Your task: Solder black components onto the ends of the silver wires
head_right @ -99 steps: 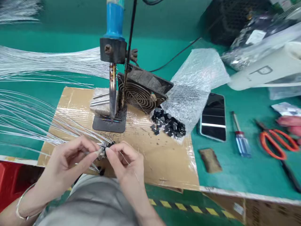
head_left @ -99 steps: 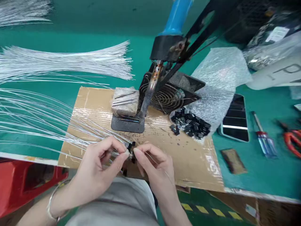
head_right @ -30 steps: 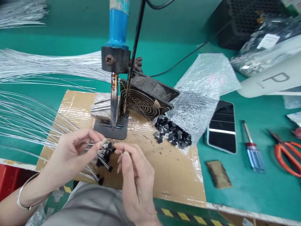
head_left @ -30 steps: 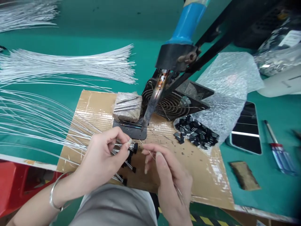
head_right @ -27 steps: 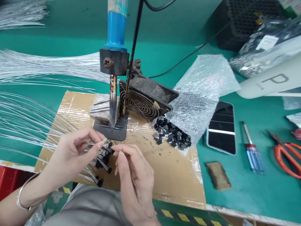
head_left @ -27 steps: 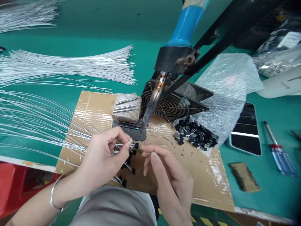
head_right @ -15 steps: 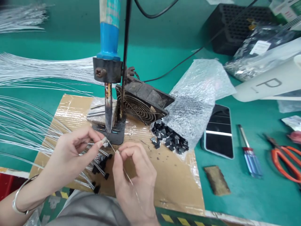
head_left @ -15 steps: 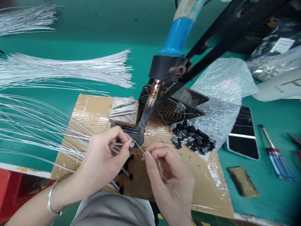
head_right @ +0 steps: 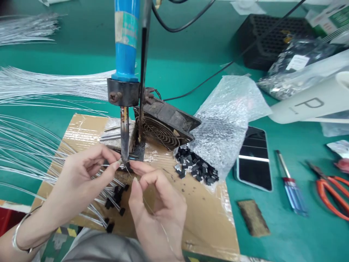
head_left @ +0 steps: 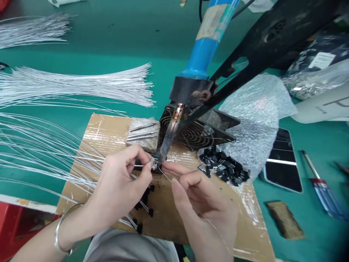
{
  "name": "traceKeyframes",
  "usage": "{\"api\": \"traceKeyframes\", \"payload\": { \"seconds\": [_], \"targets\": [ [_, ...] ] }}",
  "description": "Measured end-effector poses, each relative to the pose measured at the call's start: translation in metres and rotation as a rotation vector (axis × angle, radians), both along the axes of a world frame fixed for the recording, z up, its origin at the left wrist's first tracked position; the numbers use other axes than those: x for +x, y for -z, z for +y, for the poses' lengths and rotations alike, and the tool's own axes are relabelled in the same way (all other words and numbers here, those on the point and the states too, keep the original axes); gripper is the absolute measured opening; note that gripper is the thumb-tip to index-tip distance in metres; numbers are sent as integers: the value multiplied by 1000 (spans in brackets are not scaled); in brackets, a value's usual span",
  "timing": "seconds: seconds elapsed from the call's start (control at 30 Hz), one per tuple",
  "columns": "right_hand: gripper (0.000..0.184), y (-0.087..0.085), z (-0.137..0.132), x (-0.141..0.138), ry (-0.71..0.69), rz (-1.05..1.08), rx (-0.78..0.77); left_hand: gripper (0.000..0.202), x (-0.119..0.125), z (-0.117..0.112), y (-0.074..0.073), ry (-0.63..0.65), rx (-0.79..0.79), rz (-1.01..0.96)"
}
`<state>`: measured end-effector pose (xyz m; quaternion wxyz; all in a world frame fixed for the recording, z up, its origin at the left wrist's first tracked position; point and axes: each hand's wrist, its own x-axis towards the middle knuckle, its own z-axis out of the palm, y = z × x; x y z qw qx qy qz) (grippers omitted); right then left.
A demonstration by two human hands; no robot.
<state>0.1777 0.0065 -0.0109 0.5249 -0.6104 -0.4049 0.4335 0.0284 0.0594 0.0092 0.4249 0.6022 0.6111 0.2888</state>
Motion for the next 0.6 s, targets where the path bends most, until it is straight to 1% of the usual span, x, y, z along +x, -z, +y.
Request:
{"api": "traceKeyframes", "payload": {
  "seconds": [0.17,0.6],
  "targets": [
    [22,-1,0,-2,28,-4,-1,11,1,1,-1,1,-6,-13],
    [23,-3,-1,-2,40,-32,22,13,1,0,-6,-3,7,3]
  ]
}}
